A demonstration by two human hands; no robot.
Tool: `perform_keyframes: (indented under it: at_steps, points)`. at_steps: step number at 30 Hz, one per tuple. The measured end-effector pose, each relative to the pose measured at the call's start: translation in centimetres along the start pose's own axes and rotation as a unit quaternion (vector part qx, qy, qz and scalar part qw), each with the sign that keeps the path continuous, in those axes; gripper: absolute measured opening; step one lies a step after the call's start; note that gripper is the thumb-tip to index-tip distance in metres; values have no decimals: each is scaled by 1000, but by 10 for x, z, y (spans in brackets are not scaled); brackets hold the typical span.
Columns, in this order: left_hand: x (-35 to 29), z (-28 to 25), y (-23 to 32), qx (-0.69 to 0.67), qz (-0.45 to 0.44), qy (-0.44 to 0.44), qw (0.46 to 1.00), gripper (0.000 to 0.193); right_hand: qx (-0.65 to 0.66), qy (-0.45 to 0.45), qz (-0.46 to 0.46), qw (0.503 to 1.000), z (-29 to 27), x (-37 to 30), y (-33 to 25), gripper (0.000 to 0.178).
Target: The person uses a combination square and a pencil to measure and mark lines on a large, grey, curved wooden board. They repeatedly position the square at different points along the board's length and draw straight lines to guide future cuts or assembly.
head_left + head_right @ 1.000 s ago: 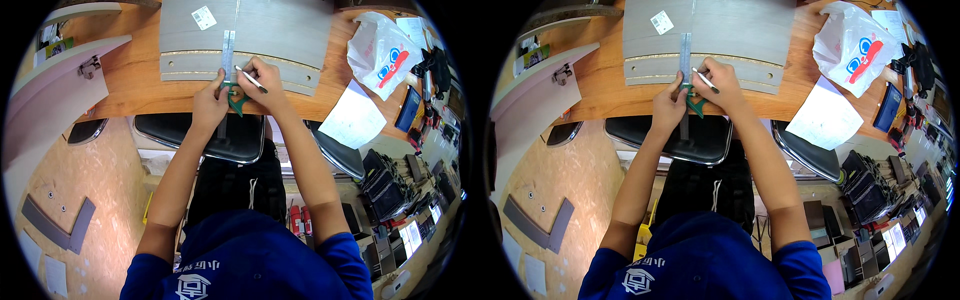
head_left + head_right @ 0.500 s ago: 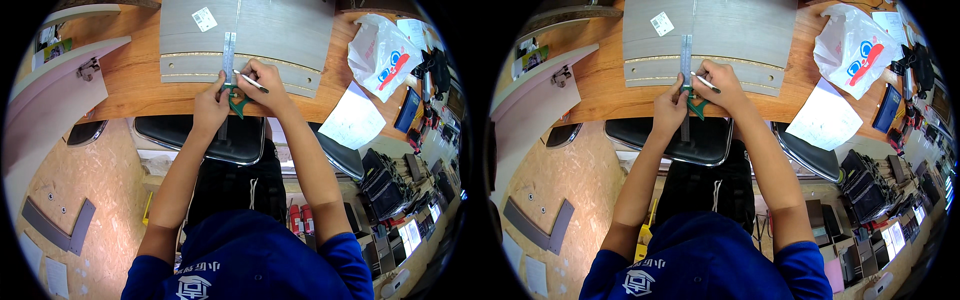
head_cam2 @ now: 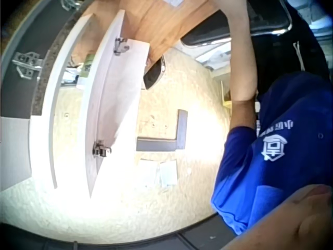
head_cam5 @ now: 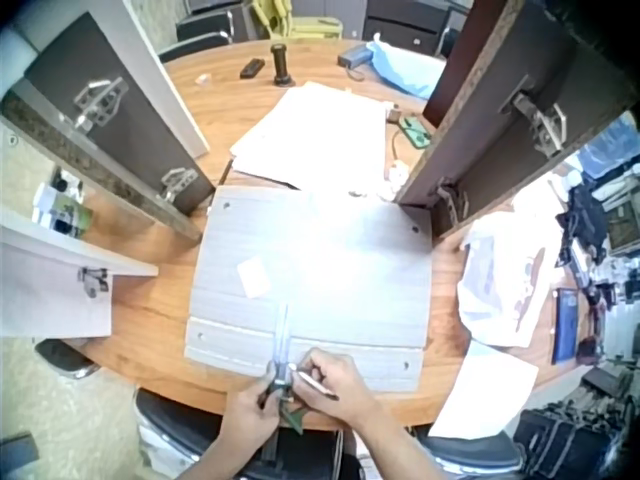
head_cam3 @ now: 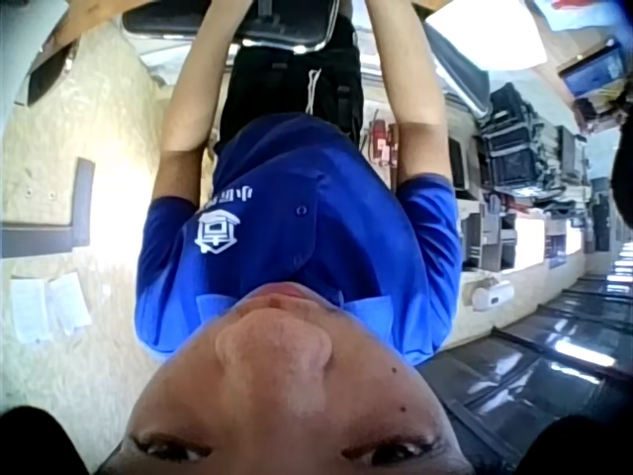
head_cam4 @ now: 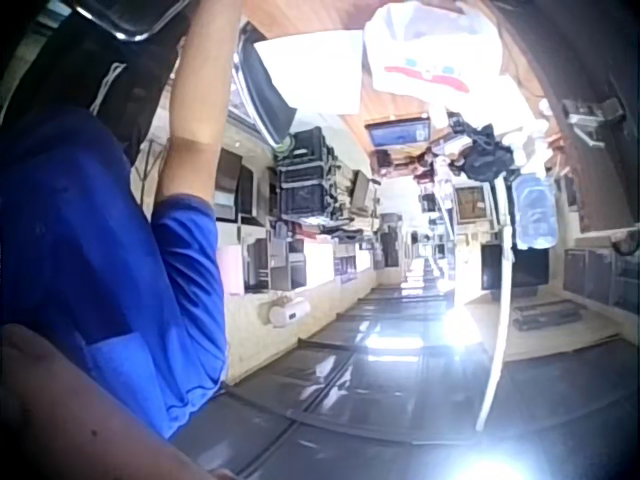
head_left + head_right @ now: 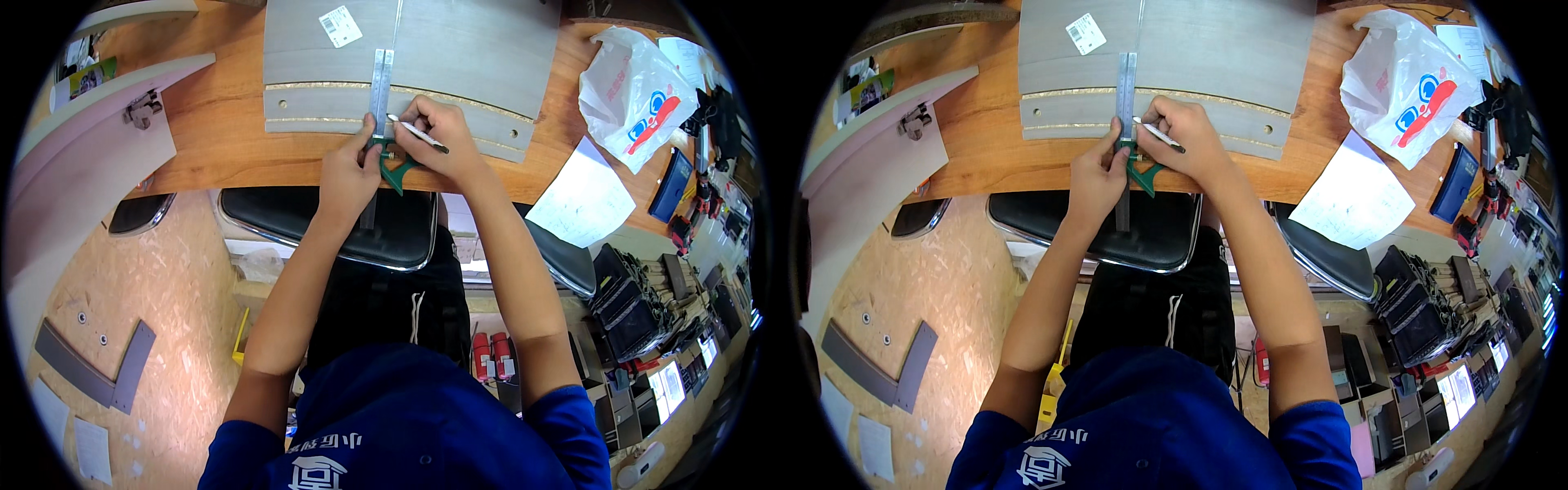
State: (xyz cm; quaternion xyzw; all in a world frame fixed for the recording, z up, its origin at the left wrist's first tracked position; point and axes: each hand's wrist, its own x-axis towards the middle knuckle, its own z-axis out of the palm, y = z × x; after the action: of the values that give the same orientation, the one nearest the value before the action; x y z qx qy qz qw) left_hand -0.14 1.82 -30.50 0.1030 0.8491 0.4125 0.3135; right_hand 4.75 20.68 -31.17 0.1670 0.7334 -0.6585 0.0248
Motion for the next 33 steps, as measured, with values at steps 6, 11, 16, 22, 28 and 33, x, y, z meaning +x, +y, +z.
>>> perform_keyframes:
  at_steps: [6,11,16,22,28,33]
  points:
    - [-1,2,-3,-12,-13,7,1000,47,4,2,0,1000,0,0,-2,17]
    - [1,1,-3,-17,-8,-1,1000,47,0,3,3,1000,-1,0,-1,17]
    - [1,-2,0,-24,-10,-19,999,48,14,6,2,1000,-1,0,-3,16]
    - [0,-6,8,-2,-31,-18,999,46,3,-3,26,1000,-4,1,-3,20]
    - [-1,-1,1,-21,-9,1,1000,47,0,-1,37,999,-7,1,-10,23]
    - [-1,-6,5,-10,-6,-34,999,49,-26,-17,53,998,-10,3,-15,24]
